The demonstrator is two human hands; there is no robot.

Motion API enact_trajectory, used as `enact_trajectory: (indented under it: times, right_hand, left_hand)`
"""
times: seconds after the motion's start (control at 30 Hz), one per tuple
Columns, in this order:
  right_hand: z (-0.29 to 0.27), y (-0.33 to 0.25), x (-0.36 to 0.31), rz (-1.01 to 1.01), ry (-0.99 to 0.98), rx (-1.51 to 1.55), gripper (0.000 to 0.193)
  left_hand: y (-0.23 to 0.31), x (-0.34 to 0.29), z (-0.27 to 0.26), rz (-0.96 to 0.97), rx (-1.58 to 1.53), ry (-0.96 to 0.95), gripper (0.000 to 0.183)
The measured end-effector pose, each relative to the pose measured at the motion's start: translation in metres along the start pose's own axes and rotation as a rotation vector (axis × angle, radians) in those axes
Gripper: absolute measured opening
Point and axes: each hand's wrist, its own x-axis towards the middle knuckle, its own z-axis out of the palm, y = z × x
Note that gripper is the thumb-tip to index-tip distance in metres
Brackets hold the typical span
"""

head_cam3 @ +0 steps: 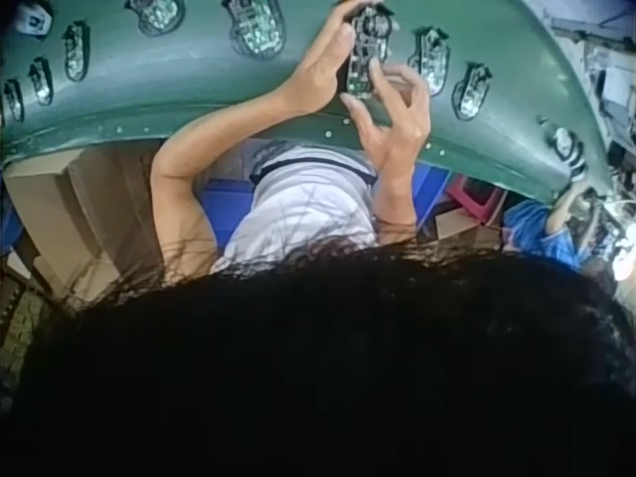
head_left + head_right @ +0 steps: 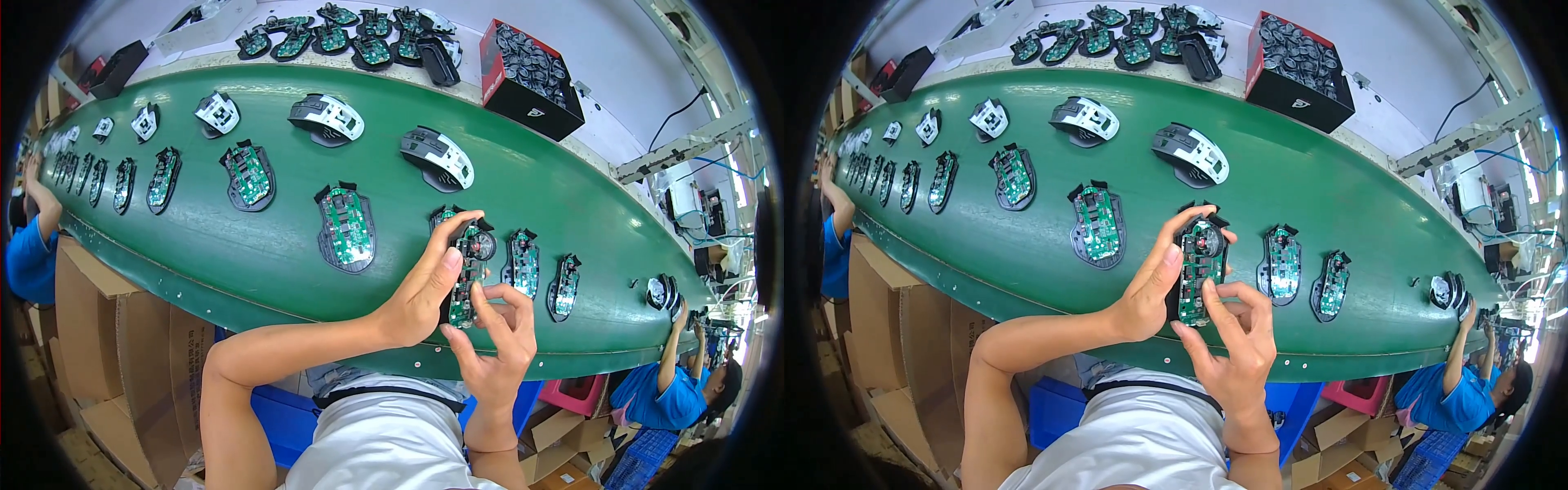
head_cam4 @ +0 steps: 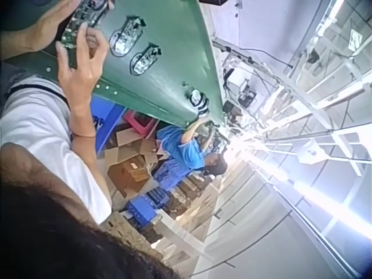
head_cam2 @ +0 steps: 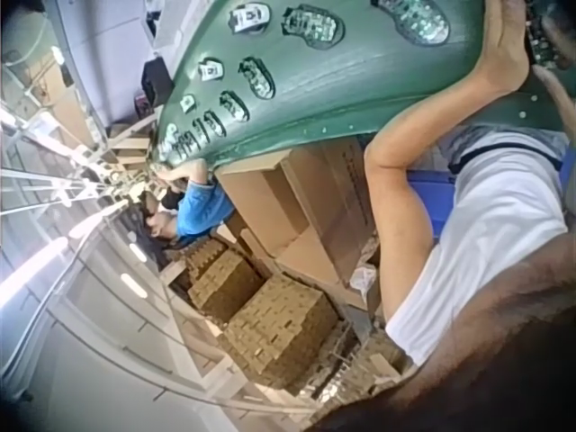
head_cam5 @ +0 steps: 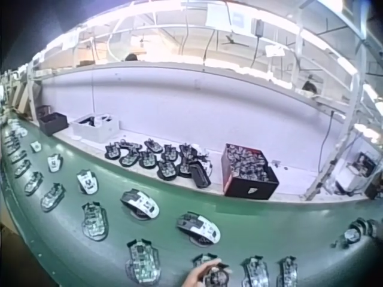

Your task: The person assembles computer mice along a conveyor belt by installing scroll wheels onto circuit board bases and fitting top shells onto the bases by hand.

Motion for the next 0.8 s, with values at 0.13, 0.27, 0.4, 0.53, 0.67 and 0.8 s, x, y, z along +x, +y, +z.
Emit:
enact_trajectory:
  times: [0.13, 0.27, 0.4, 0.53, 0.67, 0.8]
  right_hand:
    - [0.004, 0.000, 0.001, -0.027, 0.026, 0.001, 0.056]
    - [0.003, 0.005, 0.003, -0.051, 0.045, 0.045, 0.057]
    - [0.008, 0.007, 0.002, -0.065, 0.049, 0.048, 0.058]
    - [0.008, 0.007, 0.004, -0.062, 0.036, -0.014, 0.056]
    - [0.006, 0.006, 0.010, -0.094, -0.045, -0.100, 0.055]
    - [0.004, 0.007, 0.009, -0.106, -0.073, -0.116, 0.055]
  left_hand:
    - [0.003, -0.001, -0.003, -0.003, -0.031, 0.008, 0.062]
    - [0.005, -0.001, -0.003, -0.011, -0.058, -0.005, 0.061]
    - [0.008, -0.002, -0.004, 0.004, -0.050, 0.002, 0.061]
    - [0.009, -0.001, -0.007, -0.018, -0.095, -0.008, 0.059]
    - [0.014, -0.001, -0.007, -0.047, -0.164, 0.013, 0.058]
    - [0.014, -0.001, -0.008, -0.047, -0.145, 0.011, 0.058]
